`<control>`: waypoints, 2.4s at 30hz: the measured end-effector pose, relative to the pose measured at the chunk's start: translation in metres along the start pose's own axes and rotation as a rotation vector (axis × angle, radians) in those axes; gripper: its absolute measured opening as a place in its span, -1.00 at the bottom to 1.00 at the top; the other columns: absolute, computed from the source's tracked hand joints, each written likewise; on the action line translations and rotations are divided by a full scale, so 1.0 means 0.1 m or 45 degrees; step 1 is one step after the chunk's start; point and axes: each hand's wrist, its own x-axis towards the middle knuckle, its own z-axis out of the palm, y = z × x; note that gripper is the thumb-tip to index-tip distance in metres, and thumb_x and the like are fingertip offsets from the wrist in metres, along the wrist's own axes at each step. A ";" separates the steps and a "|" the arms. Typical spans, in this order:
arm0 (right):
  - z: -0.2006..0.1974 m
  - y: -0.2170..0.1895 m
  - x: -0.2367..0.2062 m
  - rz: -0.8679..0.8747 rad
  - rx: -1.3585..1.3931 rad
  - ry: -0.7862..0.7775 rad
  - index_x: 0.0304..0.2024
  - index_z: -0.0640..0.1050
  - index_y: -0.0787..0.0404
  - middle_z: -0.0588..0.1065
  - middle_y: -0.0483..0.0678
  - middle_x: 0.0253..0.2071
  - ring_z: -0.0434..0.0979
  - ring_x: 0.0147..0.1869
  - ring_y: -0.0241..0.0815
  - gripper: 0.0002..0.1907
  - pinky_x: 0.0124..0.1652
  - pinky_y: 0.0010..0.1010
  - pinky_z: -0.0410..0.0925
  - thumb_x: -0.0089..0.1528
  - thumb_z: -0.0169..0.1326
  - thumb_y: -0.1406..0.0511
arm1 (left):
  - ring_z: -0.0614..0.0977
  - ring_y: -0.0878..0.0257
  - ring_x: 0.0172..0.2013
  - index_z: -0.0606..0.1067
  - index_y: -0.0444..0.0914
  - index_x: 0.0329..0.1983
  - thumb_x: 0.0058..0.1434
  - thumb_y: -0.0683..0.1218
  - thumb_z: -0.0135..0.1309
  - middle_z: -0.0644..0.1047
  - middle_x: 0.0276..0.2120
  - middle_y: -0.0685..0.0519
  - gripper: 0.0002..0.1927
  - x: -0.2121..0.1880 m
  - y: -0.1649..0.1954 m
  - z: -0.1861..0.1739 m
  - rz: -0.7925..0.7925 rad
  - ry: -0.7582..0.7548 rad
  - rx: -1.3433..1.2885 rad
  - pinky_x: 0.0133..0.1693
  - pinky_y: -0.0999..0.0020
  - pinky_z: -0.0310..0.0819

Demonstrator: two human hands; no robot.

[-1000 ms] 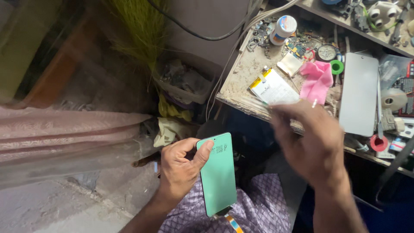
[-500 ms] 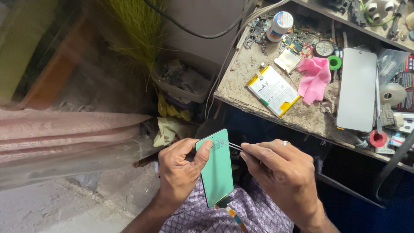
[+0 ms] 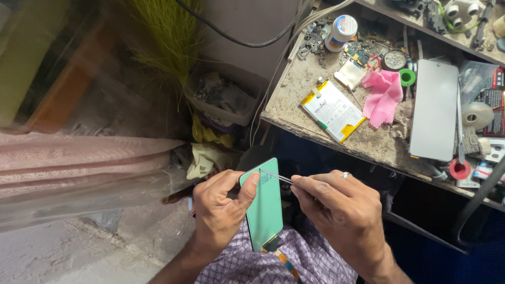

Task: The person handles a green smartphone screen, peels protective film, and uses tweezers and a soldering iron to work on the ribbon cable connector. The screen is placed on a cluttered workbench and manipulated throughout the process.

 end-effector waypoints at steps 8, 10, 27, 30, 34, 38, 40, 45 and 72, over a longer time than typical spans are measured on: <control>-0.01 -0.03 0.01 -0.025 -0.019 -0.009 -0.23 0.65 0.26 0.60 -0.05 -0.35 0.61 -0.35 -0.20 -0.78 -0.38 -0.45 0.43 0.07 0.35 0.42 | 0.66 0.38 -0.55 0.62 -0.35 -0.29 0.29 -0.03 0.21 0.62 -0.52 0.05 -0.75 -0.02 0.01 0.00 0.066 0.026 0.041 -0.56 0.49 0.43; -0.02 -0.04 0.00 -0.032 -0.018 -0.002 -0.23 0.64 0.27 0.60 -0.06 -0.35 0.61 -0.36 -0.20 -0.79 -0.38 -0.45 0.43 0.08 0.35 0.42 | 0.67 0.39 -0.54 0.62 -0.35 -0.28 0.30 -0.04 0.20 0.63 -0.51 0.05 -0.76 -0.02 0.03 0.00 0.071 0.030 0.020 -0.56 0.50 0.46; -0.15 -0.08 -0.15 0.058 -0.016 0.192 -0.28 0.63 0.34 0.57 -0.01 -0.40 0.60 -0.40 -0.26 -0.84 -0.42 -0.53 0.41 0.09 0.33 0.49 | 0.56 0.44 -0.57 0.64 -0.36 -0.35 0.28 -0.05 0.22 0.63 -0.57 0.08 -0.75 0.00 0.00 -0.02 -0.185 0.030 -0.165 -0.51 0.52 0.41; -0.16 -0.06 -0.21 0.119 -0.019 0.219 -0.27 0.63 0.34 0.57 -0.01 -0.40 0.61 -0.38 -0.27 -0.83 -0.38 -0.53 0.42 0.10 0.33 0.50 | 0.58 0.47 -0.56 0.64 -0.36 -0.34 0.29 -0.04 0.21 0.64 -0.56 0.10 -0.74 -0.01 -0.03 -0.03 -0.221 0.018 -0.256 -0.49 0.55 0.44; -0.17 -0.03 -0.26 0.199 -0.031 0.234 -0.25 0.63 0.32 0.59 -0.01 -0.37 0.62 -0.36 -0.27 -0.83 -0.35 -0.54 0.44 0.11 0.32 0.49 | 0.57 0.47 -0.56 0.64 -0.37 -0.35 0.30 -0.04 0.20 0.64 -0.56 0.11 -0.73 -0.01 -0.05 -0.04 -0.283 -0.009 -0.324 -0.49 0.55 0.43; -0.16 -0.03 -0.27 0.239 -0.045 0.178 -0.27 0.64 0.30 0.60 -0.02 -0.39 0.60 -0.40 -0.30 -0.83 -0.40 -0.56 0.42 0.09 0.33 0.48 | 0.61 0.48 -0.54 0.65 -0.36 -0.34 0.29 -0.04 0.19 0.66 -0.54 0.12 -0.74 -0.01 -0.03 -0.06 -0.284 -0.030 -0.347 -0.47 0.56 0.46; -0.12 -0.03 -0.24 0.165 -0.032 0.157 -0.27 0.64 0.27 0.60 -0.04 -0.38 0.61 -0.38 -0.31 -0.83 -0.38 -0.56 0.43 0.09 0.33 0.47 | 0.58 0.47 -0.53 0.65 -0.35 -0.35 0.30 -0.04 0.21 0.63 -0.54 0.10 -0.74 -0.02 -0.02 -0.07 -0.207 -0.021 -0.267 -0.48 0.54 0.42; -0.08 -0.09 -0.17 0.129 0.011 0.091 -0.24 0.66 0.28 0.60 -0.05 -0.36 0.57 -0.42 -0.33 -0.78 -0.48 -0.56 0.38 0.06 0.35 0.46 | 0.55 0.45 -0.54 0.65 -0.33 -0.32 0.29 -0.03 0.22 0.60 -0.55 0.10 -0.76 -0.01 0.01 -0.07 -0.137 -0.048 -0.175 -0.49 0.51 0.39; 0.00 -0.10 -0.07 -0.119 0.003 0.112 -0.24 0.62 0.36 0.58 -0.01 -0.37 0.57 -0.39 -0.21 -0.80 -0.41 -0.47 0.40 0.10 0.35 0.48 | 0.58 0.45 -0.55 0.65 -0.30 -0.33 0.29 -0.01 0.21 0.59 -0.55 0.12 -0.75 -0.01 0.03 -0.06 -0.080 -0.072 -0.122 -0.53 0.51 0.39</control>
